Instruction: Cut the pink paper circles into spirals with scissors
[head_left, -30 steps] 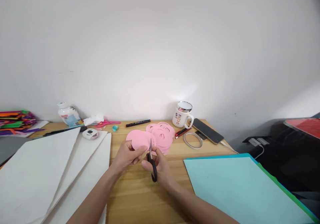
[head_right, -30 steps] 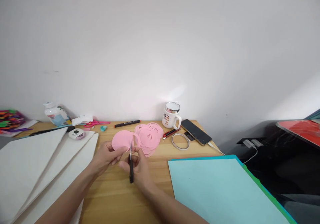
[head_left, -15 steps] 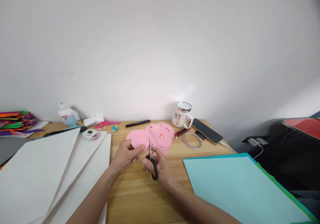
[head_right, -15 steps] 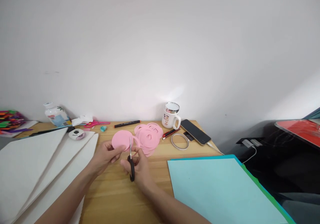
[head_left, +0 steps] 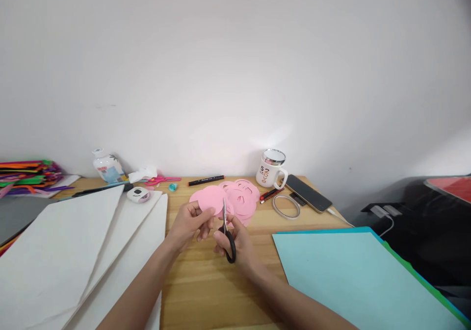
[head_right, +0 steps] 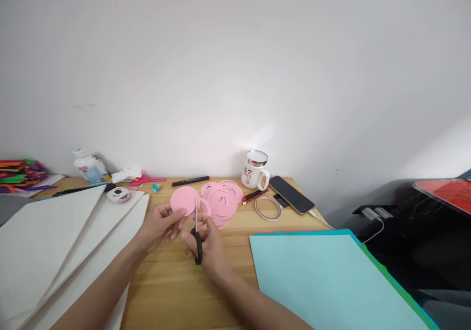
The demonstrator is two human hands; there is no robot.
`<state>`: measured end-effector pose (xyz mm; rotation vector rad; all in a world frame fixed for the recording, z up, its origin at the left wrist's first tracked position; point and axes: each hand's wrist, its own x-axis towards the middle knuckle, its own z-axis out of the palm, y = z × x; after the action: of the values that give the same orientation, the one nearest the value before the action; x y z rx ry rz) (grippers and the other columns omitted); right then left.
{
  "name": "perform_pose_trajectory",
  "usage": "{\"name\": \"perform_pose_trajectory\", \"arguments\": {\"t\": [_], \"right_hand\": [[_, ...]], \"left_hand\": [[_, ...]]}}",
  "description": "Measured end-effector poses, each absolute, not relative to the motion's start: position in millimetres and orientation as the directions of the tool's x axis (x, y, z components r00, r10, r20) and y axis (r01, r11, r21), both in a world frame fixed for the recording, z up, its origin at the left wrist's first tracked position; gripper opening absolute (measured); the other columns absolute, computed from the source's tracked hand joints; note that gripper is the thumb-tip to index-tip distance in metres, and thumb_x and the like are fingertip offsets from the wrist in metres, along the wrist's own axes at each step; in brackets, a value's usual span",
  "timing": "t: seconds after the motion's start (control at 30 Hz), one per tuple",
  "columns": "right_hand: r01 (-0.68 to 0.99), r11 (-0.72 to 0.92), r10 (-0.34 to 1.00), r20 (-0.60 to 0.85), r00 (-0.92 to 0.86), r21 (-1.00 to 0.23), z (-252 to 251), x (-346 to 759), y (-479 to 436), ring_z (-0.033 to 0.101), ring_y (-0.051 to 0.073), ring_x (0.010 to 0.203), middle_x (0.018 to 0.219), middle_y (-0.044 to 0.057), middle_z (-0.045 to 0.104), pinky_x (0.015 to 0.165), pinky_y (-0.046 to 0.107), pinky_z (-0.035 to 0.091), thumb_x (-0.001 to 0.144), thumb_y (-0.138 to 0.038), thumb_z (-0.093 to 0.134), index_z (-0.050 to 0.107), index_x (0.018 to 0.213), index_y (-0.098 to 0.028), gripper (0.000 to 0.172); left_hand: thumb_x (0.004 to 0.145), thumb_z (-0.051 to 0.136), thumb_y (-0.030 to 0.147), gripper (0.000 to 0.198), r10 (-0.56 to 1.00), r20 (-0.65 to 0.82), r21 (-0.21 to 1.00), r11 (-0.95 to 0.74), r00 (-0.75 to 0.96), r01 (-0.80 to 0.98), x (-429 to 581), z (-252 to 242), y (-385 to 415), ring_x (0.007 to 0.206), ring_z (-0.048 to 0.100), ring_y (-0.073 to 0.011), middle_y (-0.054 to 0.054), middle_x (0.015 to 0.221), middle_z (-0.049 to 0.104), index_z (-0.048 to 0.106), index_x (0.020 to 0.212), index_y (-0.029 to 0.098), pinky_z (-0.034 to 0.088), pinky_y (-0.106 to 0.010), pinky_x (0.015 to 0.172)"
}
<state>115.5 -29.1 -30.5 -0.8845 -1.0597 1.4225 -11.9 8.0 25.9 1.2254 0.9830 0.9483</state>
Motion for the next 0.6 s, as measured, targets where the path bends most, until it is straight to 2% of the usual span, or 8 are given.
{"name": "perform_pose_trajectory", "arguments": {"t": [0.23,0.4,0.6], "right_hand": [[-0.289,-0.011,0.989,0.032,-0.142,-0.957,-30.0,115.0,-30.9,0.040,0.008,0.040,0.050,-0.009,0.048,0.042,0.020,0.030,0.063,-0.041,0.070,0.039,0.091,-0.021,0.046],[-0.307,0.016,0.988,0.062,-0.139,-0.952,-28.3,119.3,-27.4,0.042,0.010,0.053,0.063,-0.006,0.050,0.051,0.021,0.031,0.059,-0.035,0.075,0.042,0.093,-0.020,0.049],[-0.308,0.009,0.990,0.053,-0.134,-0.951,-22.4,120.5,-27.6,0.038,0.010,0.052,0.061,-0.007,0.046,0.051,0.022,0.028,0.058,-0.038,0.075,0.043,0.092,-0.020,0.049]], "left_hand": [[0.067,0.064,0.038,0.035,0.949,-0.125,0.992,0.119,0.290,0.039,-10.0,22.0,6.8,0.026,0.035,-0.0033,0.003,0.035,0.048,0.052,0.047,0.012,0.022,-0.016,0.029],[0.066,0.066,0.033,0.031,0.951,-0.122,0.992,0.110,0.285,0.056,-11.1,22.4,6.1,0.028,0.033,-0.0026,0.004,0.040,0.050,0.049,0.050,0.013,0.019,-0.016,0.030],[0.068,0.065,0.033,0.031,0.951,-0.088,0.996,0.078,0.296,0.046,-12.9,19.9,7.2,0.030,0.033,-0.0020,0.005,0.040,0.049,0.047,0.052,0.014,0.019,-0.015,0.032]]}}
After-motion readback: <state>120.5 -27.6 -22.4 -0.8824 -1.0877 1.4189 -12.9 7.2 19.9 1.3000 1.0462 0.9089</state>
